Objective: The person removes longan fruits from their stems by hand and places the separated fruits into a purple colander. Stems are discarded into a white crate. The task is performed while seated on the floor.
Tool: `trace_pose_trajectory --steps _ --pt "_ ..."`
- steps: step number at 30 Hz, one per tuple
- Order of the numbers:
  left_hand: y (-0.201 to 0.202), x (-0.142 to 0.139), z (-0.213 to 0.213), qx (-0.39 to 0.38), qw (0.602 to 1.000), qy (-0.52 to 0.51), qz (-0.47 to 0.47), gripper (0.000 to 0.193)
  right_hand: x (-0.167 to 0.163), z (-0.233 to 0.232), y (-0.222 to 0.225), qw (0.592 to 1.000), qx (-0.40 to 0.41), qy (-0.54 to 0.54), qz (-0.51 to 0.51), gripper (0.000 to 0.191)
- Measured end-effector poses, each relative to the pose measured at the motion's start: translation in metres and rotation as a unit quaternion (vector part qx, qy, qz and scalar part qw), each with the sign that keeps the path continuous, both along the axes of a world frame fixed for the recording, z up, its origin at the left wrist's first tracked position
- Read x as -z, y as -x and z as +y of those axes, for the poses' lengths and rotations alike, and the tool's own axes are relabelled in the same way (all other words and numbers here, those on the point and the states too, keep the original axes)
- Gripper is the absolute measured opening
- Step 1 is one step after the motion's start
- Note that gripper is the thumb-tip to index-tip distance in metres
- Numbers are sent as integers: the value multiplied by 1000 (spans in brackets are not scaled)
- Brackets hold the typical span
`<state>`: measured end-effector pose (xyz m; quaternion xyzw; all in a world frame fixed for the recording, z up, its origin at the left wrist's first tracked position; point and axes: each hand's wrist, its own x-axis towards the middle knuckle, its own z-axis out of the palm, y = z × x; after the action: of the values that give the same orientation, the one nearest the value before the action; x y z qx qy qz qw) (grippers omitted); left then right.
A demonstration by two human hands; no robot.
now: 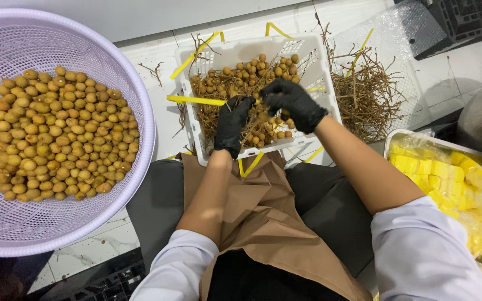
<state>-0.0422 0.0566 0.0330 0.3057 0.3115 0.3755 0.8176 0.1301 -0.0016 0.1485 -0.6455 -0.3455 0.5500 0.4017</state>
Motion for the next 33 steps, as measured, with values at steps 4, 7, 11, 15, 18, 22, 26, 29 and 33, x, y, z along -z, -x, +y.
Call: trace_pose_trajectory --steps 4,7,11,15,18,22,26,29,33 --pt "3 8 2 -12 997 68 -19 11 15 -1 9 998 -8 35 -53 22" --pt "11 14 10 -40 997 59 -24 12 19 2 -12 996 72 47 19 23" --pt "18 18 20 -91 985 119 -89 12 18 1 -50 980 170 75 66 33" --pt "21 21 21 -125 918 306 -218 12 26 -1 -51 993 73 90 -15 40" --pt "21 25 18 8 914 190 -358 21 35 -1 -29 995 -45 77 -42 62" --pt "18 27 11 40 898 183 -397 26 41 -3 -3 990 -124 58 -26 80" --pt "15 22 5 16 898 222 -380 27 56 -4 4 991 -130 -7 16 72" --pt "10 10 2 23 902 225 -368 27 79 3 1 984 -81 -158 30 98" --pt "2 -6 -4 57 898 224 -374 29 93 7 -11 930 -202 -159 -264 57"
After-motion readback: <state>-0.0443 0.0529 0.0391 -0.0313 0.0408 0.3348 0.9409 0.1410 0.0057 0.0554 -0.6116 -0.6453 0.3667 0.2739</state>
